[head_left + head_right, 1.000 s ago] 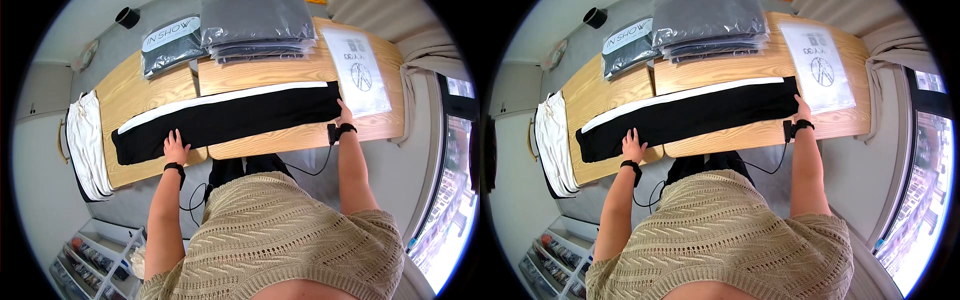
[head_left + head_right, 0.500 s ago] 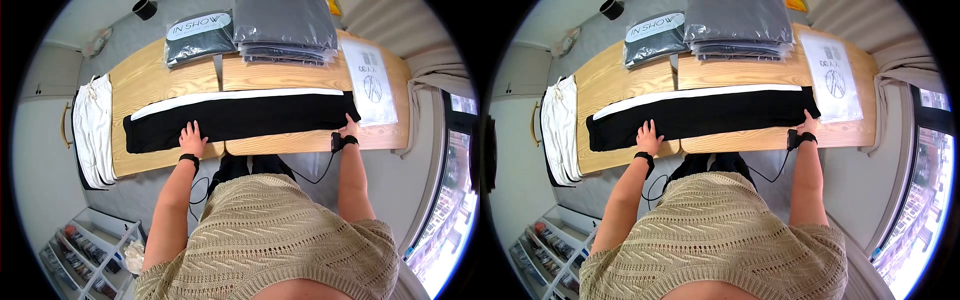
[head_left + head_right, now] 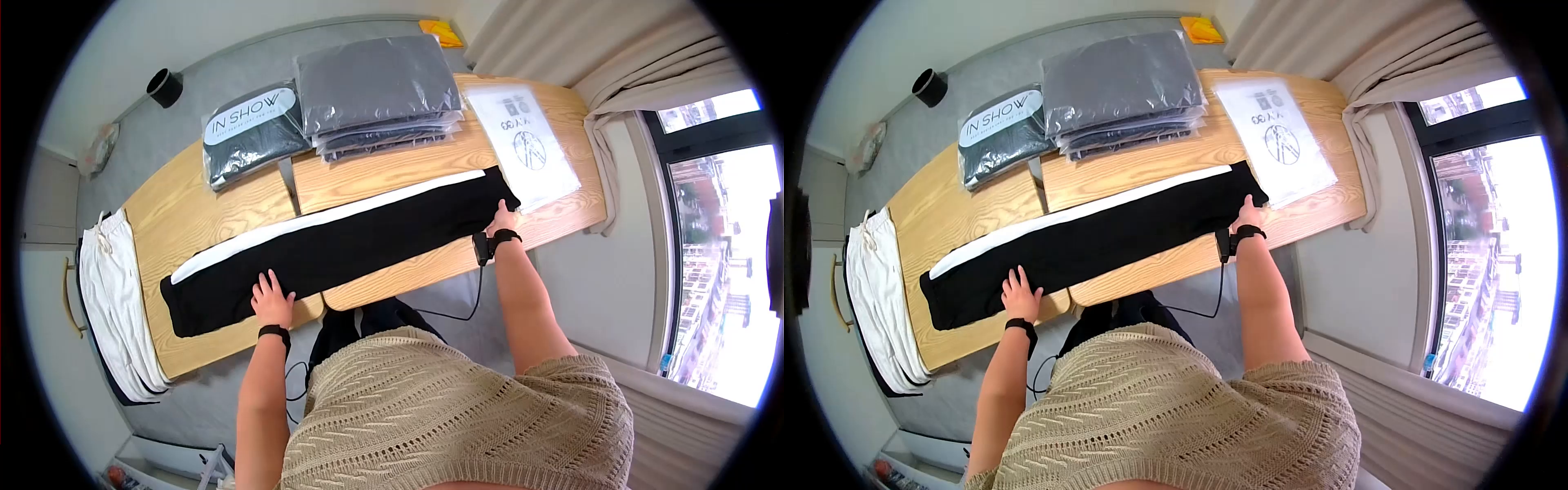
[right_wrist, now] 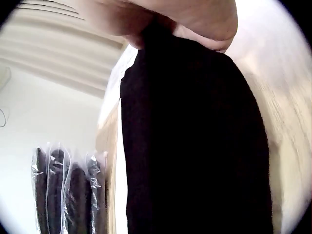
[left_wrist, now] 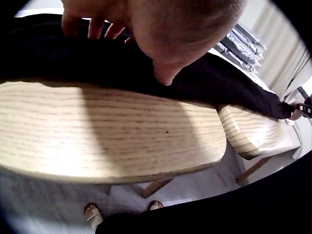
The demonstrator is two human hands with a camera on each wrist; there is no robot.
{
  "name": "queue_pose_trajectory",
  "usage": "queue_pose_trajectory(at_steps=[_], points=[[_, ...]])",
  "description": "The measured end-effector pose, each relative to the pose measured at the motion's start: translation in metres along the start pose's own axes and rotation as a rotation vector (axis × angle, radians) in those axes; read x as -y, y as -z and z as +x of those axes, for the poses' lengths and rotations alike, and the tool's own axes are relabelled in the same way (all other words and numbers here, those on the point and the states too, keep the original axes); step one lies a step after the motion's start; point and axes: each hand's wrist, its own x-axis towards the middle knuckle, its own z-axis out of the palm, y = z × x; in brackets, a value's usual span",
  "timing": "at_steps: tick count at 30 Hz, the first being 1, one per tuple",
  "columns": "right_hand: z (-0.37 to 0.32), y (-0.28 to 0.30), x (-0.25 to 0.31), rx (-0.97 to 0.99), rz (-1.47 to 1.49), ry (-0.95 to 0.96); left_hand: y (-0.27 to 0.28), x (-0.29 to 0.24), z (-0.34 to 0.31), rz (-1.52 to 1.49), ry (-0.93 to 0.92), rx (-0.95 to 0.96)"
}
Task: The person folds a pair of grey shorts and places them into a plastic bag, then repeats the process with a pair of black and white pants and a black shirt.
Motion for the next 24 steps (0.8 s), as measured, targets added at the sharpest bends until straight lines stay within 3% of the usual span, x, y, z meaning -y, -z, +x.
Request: queue_pose_trajectory(at_steps=[3, 5, 6, 8, 9, 11, 13, 17, 18, 20, 21, 22, 23, 24], points=[[0.023, -0.007, -0.011, -0.045, 0.062, 0.070, -0.002, 0.001, 0.000, 0.002, -0.001, -0.006], [0.051, -0.004, -0.017, 0.068, 0.070, 0.179, 0.001, 0.000, -0.001, -0.025, -0.005, -0.026], [0.056, -0.002, -0.015, 0.103, 0.021, 0.145, 0.003, -0.001, -0.001, -0.027, -0.007, -0.048], [0.031, -0.003, -0.007, 0.175, 0.193, 0.085, 0.004, -0.001, -0.002, -0.035, -0.004, -0.072], [0.017, -0.004, -0.001, 0.100, 0.168, 0.061, 0.005, -0.001, -0.002, -0.041, 0.000, -0.077], [0.046, -0.006, -0.009, 0.089, 0.197, 0.117, 0.007, -0.001, -0.002, -0.038, 0.008, -0.063], [0.028, -0.007, -0.003, 0.162, 0.228, 0.209, 0.006, -0.001, -0.003, 0.006, 0.011, -0.057], [-0.057, -0.022, 0.025, 0.071, -0.289, 0.621, 0.005, -0.001, -0.002, 0.034, 0.004, -0.034], [-0.089, -0.026, 0.029, 0.159, -0.308, 0.783, 0.004, 0.000, -0.002, 0.033, 0.005, -0.031], [-0.175, -0.042, 0.031, 0.095, -0.398, 1.243, 0.003, 0.000, -0.002, 0.047, 0.005, -0.041], [-0.244, -0.045, 0.035, 0.171, -0.475, 1.099, 0.002, 0.000, -0.002, 0.045, 0.003, -0.039], [-0.236, -0.058, 0.013, 0.197, -0.546, 1.013, 0.002, 0.000, -0.002, 0.044, 0.005, -0.042], [-0.273, -0.064, 0.001, 0.247, -0.669, 1.009, 0.001, 0.000, -0.002, 0.043, 0.006, -0.045], [-0.284, -0.076, -0.022, 0.416, -0.588, 1.047, 0.002, 0.000, -0.002, 0.043, 0.004, -0.045]])
